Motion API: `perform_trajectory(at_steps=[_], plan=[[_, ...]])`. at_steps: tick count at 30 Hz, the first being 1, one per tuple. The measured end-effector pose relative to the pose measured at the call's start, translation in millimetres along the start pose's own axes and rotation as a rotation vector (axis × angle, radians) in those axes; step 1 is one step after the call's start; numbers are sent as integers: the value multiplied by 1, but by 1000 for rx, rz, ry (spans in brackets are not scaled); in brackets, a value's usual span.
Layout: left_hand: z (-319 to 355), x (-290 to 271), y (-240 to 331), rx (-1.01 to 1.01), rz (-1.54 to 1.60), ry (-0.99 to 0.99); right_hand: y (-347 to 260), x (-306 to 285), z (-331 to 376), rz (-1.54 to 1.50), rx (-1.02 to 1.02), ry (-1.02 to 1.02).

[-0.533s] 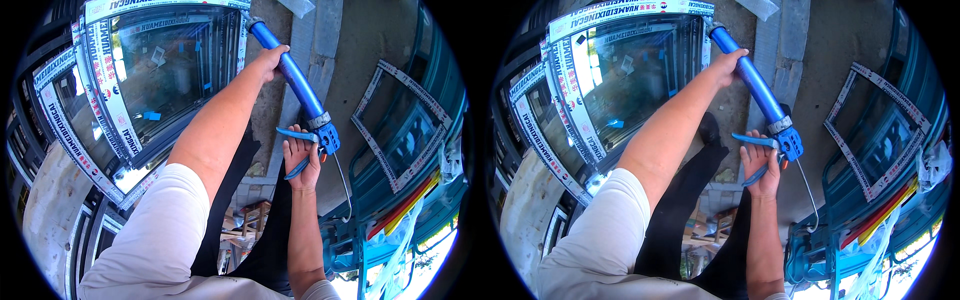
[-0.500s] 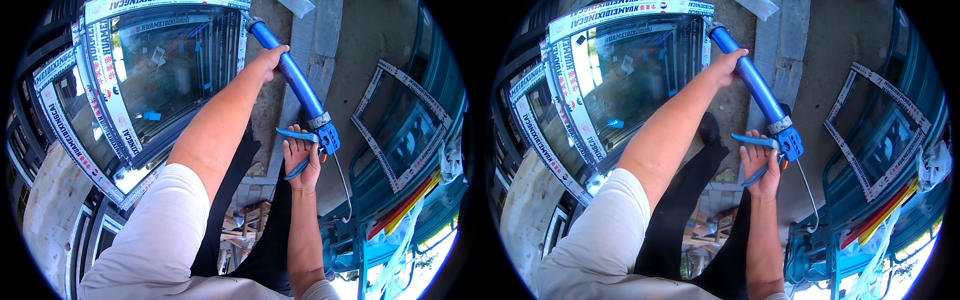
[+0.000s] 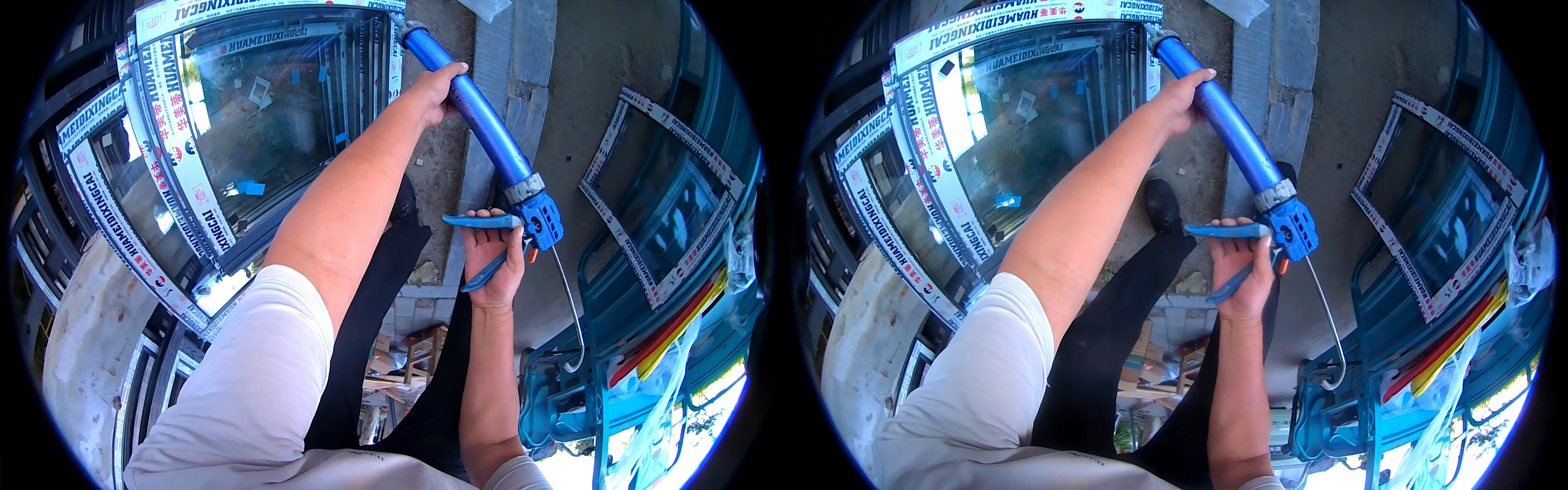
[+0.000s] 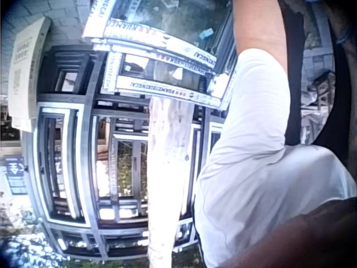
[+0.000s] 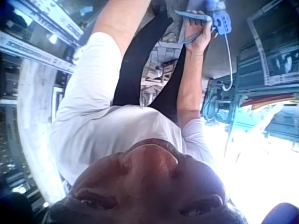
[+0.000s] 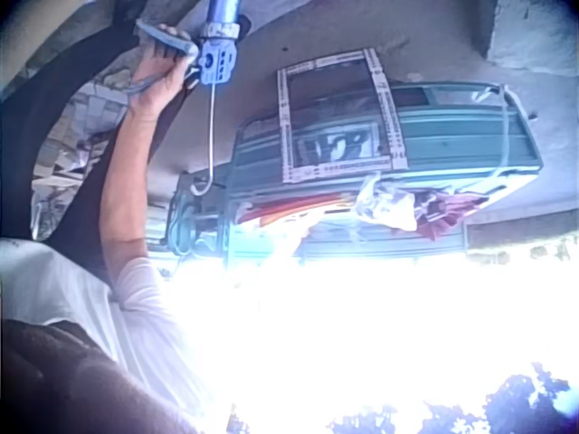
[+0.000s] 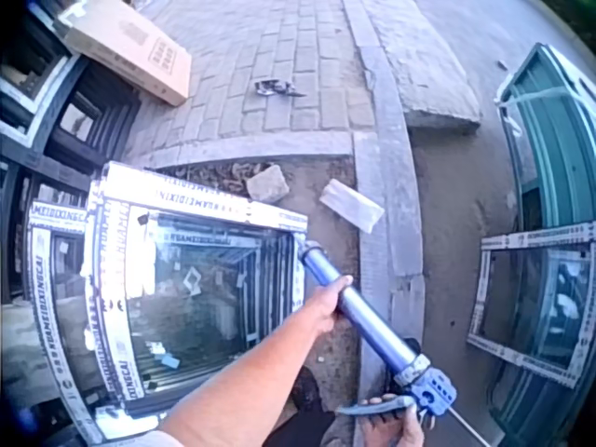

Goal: The person uses a caulking gun to apply sealant along the edges of several window frames located on the ground and in the back of a vehicle. The person handles the gun with both hands and moves it along the frame joints while squeezing the trigger.

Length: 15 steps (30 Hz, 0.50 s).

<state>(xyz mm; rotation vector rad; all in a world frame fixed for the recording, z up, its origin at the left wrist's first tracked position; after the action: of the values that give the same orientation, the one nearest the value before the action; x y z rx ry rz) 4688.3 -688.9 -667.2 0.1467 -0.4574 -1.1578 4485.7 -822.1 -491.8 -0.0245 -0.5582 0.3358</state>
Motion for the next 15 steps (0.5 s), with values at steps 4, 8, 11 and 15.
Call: perform_trajectory(at_steps=[4,8,11,15], plan=[[4,-2,1,8,-7,6,5,0,2,-8,0,12],[4,-5,0,10,-12,-6,10,2,6,10,-4,32],[5,-6,0,4,-19,-1,11,3,8,22,-3,33],[11,-6,3,15,-34,9,11,5,10,42,-8,40]])
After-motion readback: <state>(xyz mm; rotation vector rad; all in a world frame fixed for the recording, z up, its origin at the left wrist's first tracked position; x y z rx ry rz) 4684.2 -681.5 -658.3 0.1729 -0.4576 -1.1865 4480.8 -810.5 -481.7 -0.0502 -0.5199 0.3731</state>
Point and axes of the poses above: each hand's wrist, its own z-axis away from the middle knuckle, its own x-axis out of the palm, y = z × x, the point moved 7 cm from there along -z, towards the middle knuckle, and after that the axes turned 6 degrees about x, right-handed, at the moved point
